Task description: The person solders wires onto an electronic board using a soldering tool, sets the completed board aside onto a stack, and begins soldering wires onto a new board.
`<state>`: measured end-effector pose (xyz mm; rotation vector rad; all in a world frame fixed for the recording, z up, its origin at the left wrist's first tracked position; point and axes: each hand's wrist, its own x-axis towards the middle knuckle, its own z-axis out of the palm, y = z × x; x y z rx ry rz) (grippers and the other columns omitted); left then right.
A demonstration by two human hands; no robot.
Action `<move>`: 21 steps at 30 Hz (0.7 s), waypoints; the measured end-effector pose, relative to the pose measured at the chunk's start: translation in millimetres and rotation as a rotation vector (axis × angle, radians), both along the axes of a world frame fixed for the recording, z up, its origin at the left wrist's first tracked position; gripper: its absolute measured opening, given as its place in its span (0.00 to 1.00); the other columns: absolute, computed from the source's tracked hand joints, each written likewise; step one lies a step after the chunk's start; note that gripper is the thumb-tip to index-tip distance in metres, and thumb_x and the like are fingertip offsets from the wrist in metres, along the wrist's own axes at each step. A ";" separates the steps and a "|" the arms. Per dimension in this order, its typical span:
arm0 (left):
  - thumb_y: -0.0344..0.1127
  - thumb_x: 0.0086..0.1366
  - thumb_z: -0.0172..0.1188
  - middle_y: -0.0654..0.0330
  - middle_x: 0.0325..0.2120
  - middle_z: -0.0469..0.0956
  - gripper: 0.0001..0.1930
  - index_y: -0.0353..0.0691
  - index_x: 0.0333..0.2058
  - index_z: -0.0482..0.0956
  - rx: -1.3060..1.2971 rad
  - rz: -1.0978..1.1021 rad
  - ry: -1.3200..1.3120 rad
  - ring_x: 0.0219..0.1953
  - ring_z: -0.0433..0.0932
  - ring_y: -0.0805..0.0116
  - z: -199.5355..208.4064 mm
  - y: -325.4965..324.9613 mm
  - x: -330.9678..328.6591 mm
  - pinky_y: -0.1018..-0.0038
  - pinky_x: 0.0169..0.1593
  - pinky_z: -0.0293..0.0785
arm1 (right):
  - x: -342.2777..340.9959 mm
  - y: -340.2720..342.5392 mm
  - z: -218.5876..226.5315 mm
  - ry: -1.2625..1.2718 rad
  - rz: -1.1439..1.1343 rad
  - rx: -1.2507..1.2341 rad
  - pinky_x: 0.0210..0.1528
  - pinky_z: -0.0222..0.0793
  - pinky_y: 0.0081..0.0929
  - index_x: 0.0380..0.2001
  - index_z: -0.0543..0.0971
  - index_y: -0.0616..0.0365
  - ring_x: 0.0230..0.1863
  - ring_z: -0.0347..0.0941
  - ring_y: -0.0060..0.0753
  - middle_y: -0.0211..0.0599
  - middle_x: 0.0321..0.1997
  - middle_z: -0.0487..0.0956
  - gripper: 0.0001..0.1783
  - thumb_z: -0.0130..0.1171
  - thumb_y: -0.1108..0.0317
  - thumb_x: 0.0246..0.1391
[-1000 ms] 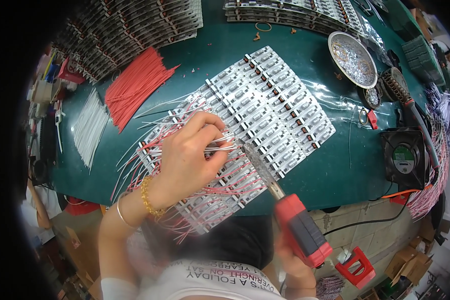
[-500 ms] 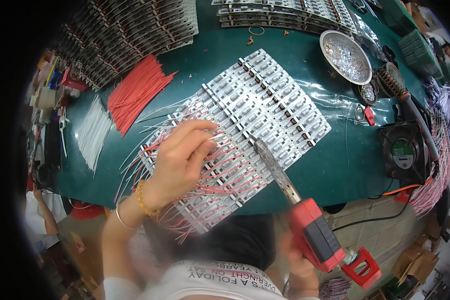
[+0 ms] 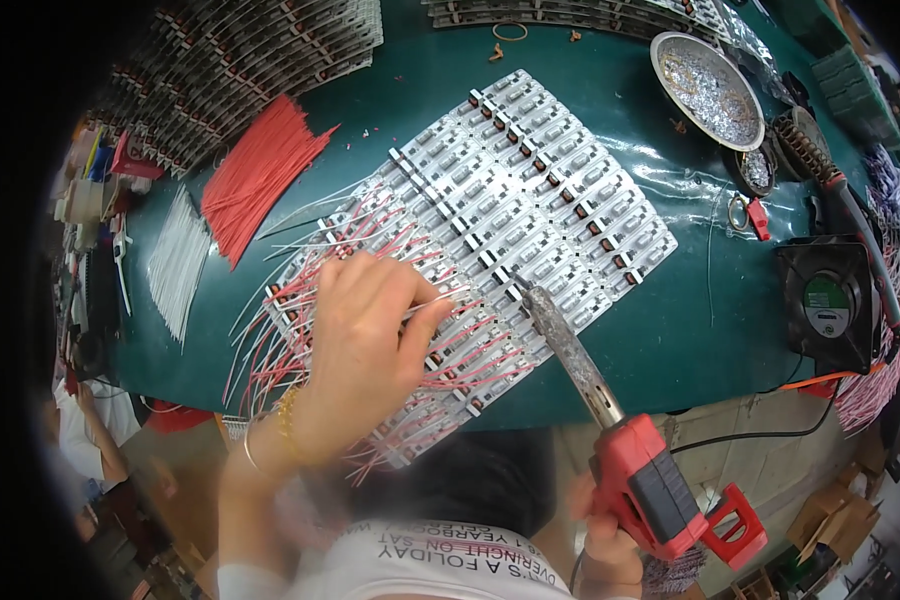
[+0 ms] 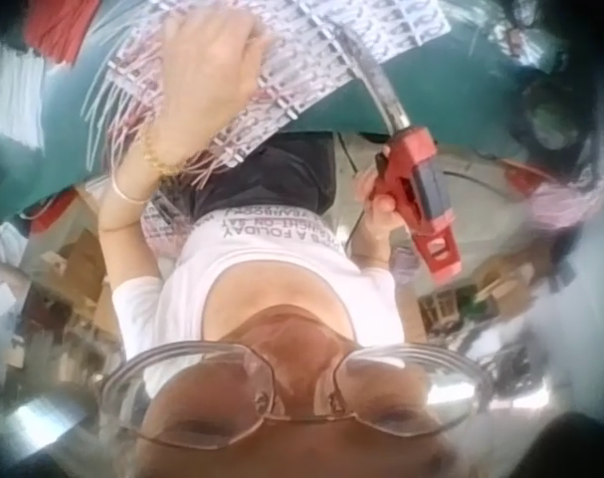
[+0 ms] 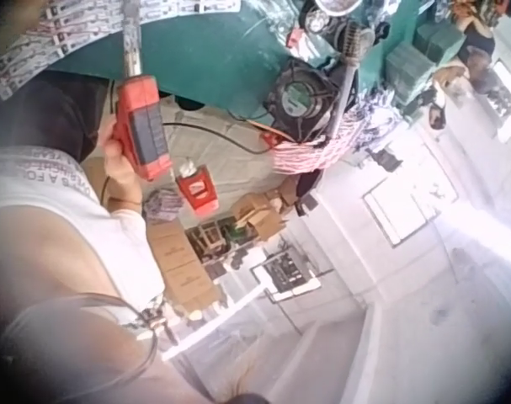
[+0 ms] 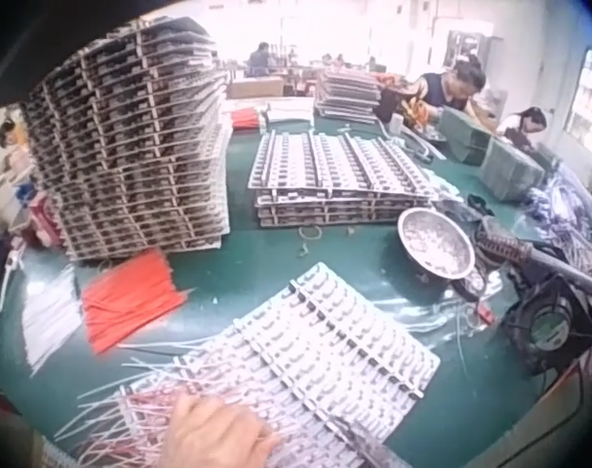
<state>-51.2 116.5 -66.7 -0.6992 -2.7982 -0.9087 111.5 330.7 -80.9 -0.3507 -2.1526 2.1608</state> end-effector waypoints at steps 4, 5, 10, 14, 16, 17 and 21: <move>0.30 0.53 0.61 0.60 0.23 0.69 0.07 0.40 0.24 0.70 -0.025 0.022 0.023 0.30 0.66 0.62 -3.4 2.3 1.7 0.66 0.38 0.57 | 15.4 9.8 -12.0 0.014 0.018 -0.002 0.17 0.61 0.20 0.55 0.60 0.69 0.10 0.60 0.21 0.23 0.09 0.63 0.50 0.51 0.31 0.47; 0.30 0.53 0.61 0.60 0.23 0.69 0.07 0.40 0.24 0.70 -0.019 0.022 0.028 0.31 0.66 0.62 -4.1 2.9 1.2 0.66 0.38 0.58 | 15.3 8.5 -11.2 0.004 0.004 -0.015 0.16 0.60 0.20 0.55 0.61 0.70 0.09 0.61 0.21 0.24 0.09 0.63 0.49 0.51 0.32 0.48; 0.30 0.52 0.62 0.60 0.23 0.68 0.07 0.39 0.24 0.70 -0.021 0.012 0.032 0.31 0.66 0.61 -5.0 2.1 -0.4 0.65 0.39 0.58 | 9.7 17.9 -8.2 -0.037 0.132 -0.035 0.22 0.61 0.23 0.42 0.70 0.64 0.18 0.66 0.26 0.30 0.19 0.70 0.36 0.58 0.39 0.46; 0.26 0.50 0.63 0.62 0.22 0.70 0.08 0.40 0.23 0.71 0.007 0.027 0.051 0.28 0.67 0.63 -6.1 4.2 -0.9 0.67 0.37 0.57 | 19.8 11.9 -10.2 -0.173 -0.025 0.148 0.33 0.64 0.29 0.35 0.78 0.60 0.31 0.71 0.32 0.36 0.33 0.76 0.25 0.62 0.46 0.48; 0.26 0.50 0.63 0.62 0.22 0.70 0.08 0.40 0.23 0.71 0.002 0.028 0.055 0.28 0.67 0.63 -5.7 4.4 -0.8 0.67 0.37 0.57 | 23.3 17.0 -12.7 -0.138 0.017 0.182 0.35 0.65 0.31 0.37 0.77 0.61 0.33 0.71 0.34 0.37 0.35 0.76 0.26 0.60 0.46 0.49; 0.26 0.50 0.63 0.62 0.22 0.70 0.08 0.40 0.24 0.71 -0.005 0.029 0.057 0.28 0.67 0.63 -5.6 4.4 -0.6 0.67 0.37 0.57 | 25.2 19.6 -13.9 -0.102 0.060 0.214 0.36 0.65 0.33 0.39 0.77 0.62 0.35 0.72 0.35 0.38 0.36 0.76 0.27 0.58 0.45 0.50; 0.26 0.51 0.63 0.63 0.22 0.71 0.08 0.40 0.24 0.71 -0.019 0.030 0.057 0.29 0.67 0.63 -4.9 4.8 -0.3 0.67 0.37 0.58 | 33.0 21.4 -13.0 -0.160 0.096 0.245 0.40 0.67 0.32 0.45 0.75 0.63 0.38 0.72 0.35 0.39 0.38 0.76 0.32 0.58 0.43 0.50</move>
